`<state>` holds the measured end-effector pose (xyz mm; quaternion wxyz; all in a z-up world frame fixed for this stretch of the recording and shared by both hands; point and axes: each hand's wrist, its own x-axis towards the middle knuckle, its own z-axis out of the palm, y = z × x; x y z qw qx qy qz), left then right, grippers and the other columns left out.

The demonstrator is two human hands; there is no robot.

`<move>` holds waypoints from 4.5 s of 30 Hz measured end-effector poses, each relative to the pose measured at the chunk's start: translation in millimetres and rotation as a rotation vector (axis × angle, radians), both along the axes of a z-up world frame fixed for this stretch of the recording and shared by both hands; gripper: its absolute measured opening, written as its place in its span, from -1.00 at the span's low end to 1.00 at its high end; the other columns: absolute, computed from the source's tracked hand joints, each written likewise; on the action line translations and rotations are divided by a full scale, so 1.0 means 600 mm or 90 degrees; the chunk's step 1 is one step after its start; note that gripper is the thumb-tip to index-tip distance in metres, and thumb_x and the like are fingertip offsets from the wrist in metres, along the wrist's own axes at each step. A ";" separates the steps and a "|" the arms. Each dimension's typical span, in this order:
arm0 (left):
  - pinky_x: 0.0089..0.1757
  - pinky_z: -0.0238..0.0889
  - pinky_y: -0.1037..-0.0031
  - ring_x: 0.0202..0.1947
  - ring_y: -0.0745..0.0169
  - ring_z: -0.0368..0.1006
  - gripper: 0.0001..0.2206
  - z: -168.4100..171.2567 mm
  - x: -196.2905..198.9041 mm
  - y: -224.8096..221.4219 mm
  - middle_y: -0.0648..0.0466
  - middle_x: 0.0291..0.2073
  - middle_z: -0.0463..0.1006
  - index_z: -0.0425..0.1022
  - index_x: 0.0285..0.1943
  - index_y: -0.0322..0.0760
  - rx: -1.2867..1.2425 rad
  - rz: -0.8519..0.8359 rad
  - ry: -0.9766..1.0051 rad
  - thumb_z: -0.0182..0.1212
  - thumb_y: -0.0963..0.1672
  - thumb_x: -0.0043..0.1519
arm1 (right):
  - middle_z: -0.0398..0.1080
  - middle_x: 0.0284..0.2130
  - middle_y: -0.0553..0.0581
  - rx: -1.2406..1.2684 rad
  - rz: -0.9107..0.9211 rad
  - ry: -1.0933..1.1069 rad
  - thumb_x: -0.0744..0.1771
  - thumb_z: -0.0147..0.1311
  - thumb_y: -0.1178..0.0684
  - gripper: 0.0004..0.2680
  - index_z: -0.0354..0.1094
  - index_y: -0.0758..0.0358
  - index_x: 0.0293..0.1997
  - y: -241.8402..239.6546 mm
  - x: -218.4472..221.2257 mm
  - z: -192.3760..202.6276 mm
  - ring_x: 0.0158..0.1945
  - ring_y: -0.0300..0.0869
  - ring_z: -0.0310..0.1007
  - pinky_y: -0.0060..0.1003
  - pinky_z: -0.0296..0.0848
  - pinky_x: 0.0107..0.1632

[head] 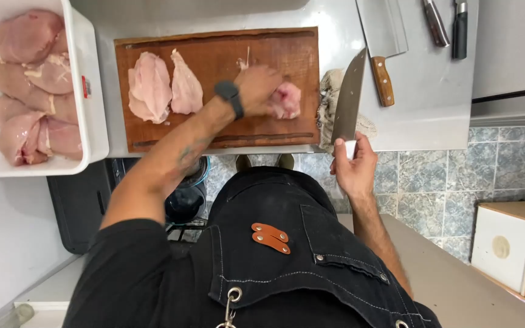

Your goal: Trimming and slicing raw chicken breasts on a wooden cutting board using various knives and a cleaver.

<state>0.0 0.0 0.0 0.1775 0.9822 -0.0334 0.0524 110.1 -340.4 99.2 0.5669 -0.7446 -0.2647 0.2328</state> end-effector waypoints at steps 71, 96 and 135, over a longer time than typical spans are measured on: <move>0.61 -0.37 0.01 0.74 -0.26 -0.37 0.21 -0.007 -0.080 -0.113 -0.29 0.72 -0.29 -0.26 0.76 -0.47 0.100 0.167 0.026 -0.59 0.49 0.22 | 0.46 -0.10 0.14 -0.234 0.247 -0.082 0.40 0.04 0.05 -0.52 0.14 0.26 0.57 0.184 -0.031 0.003 -0.71 -0.39 0.20 -0.41 0.38 -0.60; 0.60 -0.51 0.02 0.75 -0.17 -0.43 0.00 0.032 -0.089 -0.109 -0.19 0.74 -0.34 -0.31 0.78 -0.39 0.018 0.172 0.062 -0.62 0.36 0.37 | 0.58 0.10 0.27 -0.235 0.455 0.060 0.37 0.13 0.17 -0.46 0.09 0.19 0.60 0.019 -0.045 -0.014 -0.51 -0.21 0.49 -0.37 0.52 -0.52; -0.39 0.74 0.42 -0.35 0.30 0.71 -0.89 0.077 -0.096 -0.007 0.08 -0.32 0.78 0.76 -0.11 -0.28 -0.671 0.755 -0.195 0.44 -0.16 0.24 | 0.49 -0.72 0.18 -0.332 0.533 -0.176 0.40 -0.07 0.17 -0.52 0.06 0.39 0.59 0.061 -0.057 0.098 -0.82 -0.14 0.31 -0.22 0.33 -0.70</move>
